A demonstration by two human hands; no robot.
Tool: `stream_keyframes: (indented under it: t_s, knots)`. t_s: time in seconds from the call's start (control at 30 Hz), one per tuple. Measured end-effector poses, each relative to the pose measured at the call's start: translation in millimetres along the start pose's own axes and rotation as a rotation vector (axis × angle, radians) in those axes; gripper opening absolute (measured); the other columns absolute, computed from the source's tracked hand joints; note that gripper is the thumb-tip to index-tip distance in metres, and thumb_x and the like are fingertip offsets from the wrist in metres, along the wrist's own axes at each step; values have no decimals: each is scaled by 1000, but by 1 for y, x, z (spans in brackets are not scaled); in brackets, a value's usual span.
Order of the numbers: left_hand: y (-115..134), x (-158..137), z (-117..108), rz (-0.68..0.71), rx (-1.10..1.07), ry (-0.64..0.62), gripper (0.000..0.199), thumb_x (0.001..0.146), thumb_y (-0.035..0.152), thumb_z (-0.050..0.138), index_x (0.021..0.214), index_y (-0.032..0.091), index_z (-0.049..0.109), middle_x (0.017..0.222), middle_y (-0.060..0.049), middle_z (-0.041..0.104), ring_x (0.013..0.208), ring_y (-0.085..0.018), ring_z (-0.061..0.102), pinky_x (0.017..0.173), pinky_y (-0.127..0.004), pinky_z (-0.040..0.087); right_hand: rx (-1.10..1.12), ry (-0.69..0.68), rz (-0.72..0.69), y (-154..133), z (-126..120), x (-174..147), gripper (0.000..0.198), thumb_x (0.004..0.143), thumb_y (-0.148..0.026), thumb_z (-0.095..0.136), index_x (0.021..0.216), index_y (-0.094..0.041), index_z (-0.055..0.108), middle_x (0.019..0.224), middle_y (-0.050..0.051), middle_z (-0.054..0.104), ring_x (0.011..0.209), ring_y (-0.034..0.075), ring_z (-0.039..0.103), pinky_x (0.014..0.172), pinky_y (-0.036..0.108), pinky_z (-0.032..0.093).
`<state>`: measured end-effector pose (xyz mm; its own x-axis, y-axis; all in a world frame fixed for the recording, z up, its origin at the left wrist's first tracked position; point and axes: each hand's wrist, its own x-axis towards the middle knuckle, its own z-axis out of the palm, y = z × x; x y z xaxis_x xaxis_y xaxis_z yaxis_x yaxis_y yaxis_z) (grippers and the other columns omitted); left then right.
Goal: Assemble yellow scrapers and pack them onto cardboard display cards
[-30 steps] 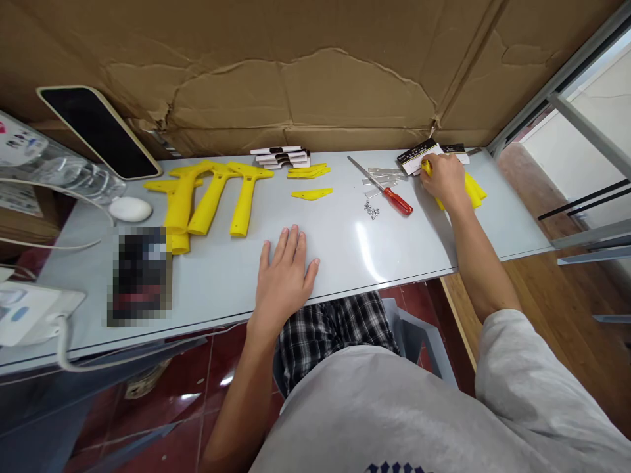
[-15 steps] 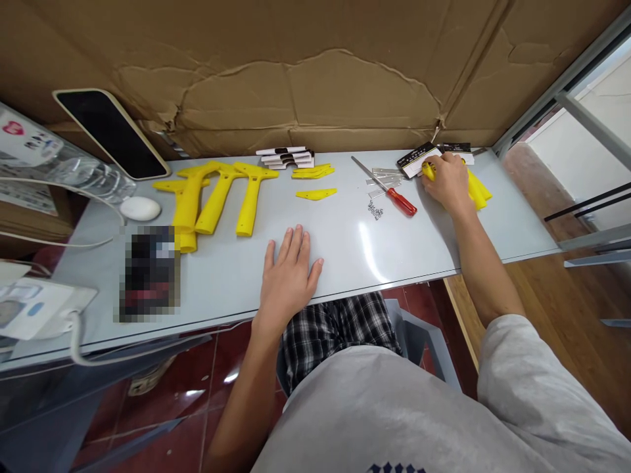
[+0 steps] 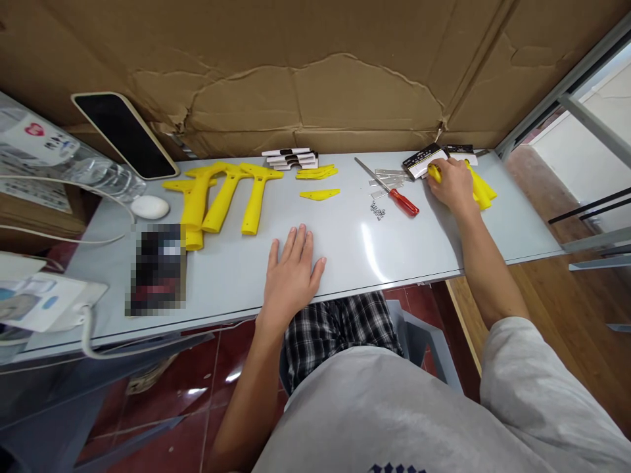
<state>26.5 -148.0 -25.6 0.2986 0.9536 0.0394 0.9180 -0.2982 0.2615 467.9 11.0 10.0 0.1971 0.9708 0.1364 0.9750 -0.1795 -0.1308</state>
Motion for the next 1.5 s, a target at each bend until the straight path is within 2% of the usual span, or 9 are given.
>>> stream_keyframes:
  t_s: [0.23, 0.5, 0.73, 0.87, 0.97, 1.1, 1.2, 1.4, 1.5]
  knots:
    - [0, -1, 0, 2, 5, -1, 79, 119, 49, 25, 182, 4, 41, 193, -20, 29, 183, -39, 27, 148, -68, 17, -28, 6, 39, 8, -4, 3, 58, 106, -37, 48, 158, -22, 68, 149, 17, 65, 135, 28, 53, 123, 44, 42]
    - [-2, -1, 4, 12, 10, 17, 77, 120, 48, 28, 183, 6, 39, 193, -20, 29, 183, -39, 27, 148, -67, 18, -11, 6, 31, 6, -2, -2, 61, 103, -39, 57, 161, -21, 66, 155, 20, 57, 143, 30, 45, 129, 53, 38]
    - [-1, 0, 4, 6, 51, 15, 75, 119, 45, 32, 183, 8, 40, 193, -19, 30, 182, -38, 28, 149, -65, 19, -27, 56, 25, 2, -3, -7, 60, 103, -39, 58, 159, -24, 69, 159, 17, 55, 148, 33, 42, 129, 60, 40]
    - [0, 0, 3, 15, 53, 14, 75, 120, 45, 31, 182, 4, 41, 193, -20, 29, 182, -39, 29, 148, -67, 21, 94, 187, -71, -16, -5, -32, 59, 104, -44, 58, 155, -20, 73, 162, 17, 54, 154, 35, 40, 134, 62, 39]
    - [0, -1, 4, 17, 47, 29, 74, 120, 45, 32, 182, 6, 41, 193, -20, 30, 182, -38, 28, 149, -66, 21, 219, 267, -244, -46, -1, -73, 56, 108, -50, 53, 149, -21, 76, 161, 13, 56, 153, 29, 48, 139, 57, 44]
    - [0, -1, 4, 10, 42, 34, 72, 120, 45, 35, 183, 9, 40, 193, -19, 31, 182, -37, 28, 149, -65, 21, 354, 94, -536, -98, 11, -128, 60, 111, -57, 49, 152, -22, 75, 164, 9, 59, 156, 23, 56, 142, 52, 50]
    - [0, 0, 3, 13, 49, 19, 71, 120, 44, 37, 182, 8, 41, 193, -20, 30, 182, -38, 28, 149, -65, 21, 359, -103, -668, -130, 20, -144, 64, 112, -60, 47, 159, -25, 72, 170, 5, 55, 164, 24, 53, 147, 54, 48]
    - [0, 3, -5, 41, 57, 25, 68, 118, 43, 45, 177, 8, 50, 190, -22, 38, 179, -41, 36, 144, -68, 31, 222, -327, -767, -162, 29, -132, 92, 113, -68, 35, 188, -13, 35, 189, 6, 17, 187, 28, 19, 160, 60, 25]
    - [-7, 11, -12, 57, 29, 53, 58, 116, 41, 53, 165, 13, 65, 182, -20, 54, 168, -42, 52, 137, -66, 43, 164, -369, -761, -167, 34, -134, 98, 113, -72, 29, 190, -12, 26, 190, 5, 5, 189, 29, 10, 162, 61, 16]
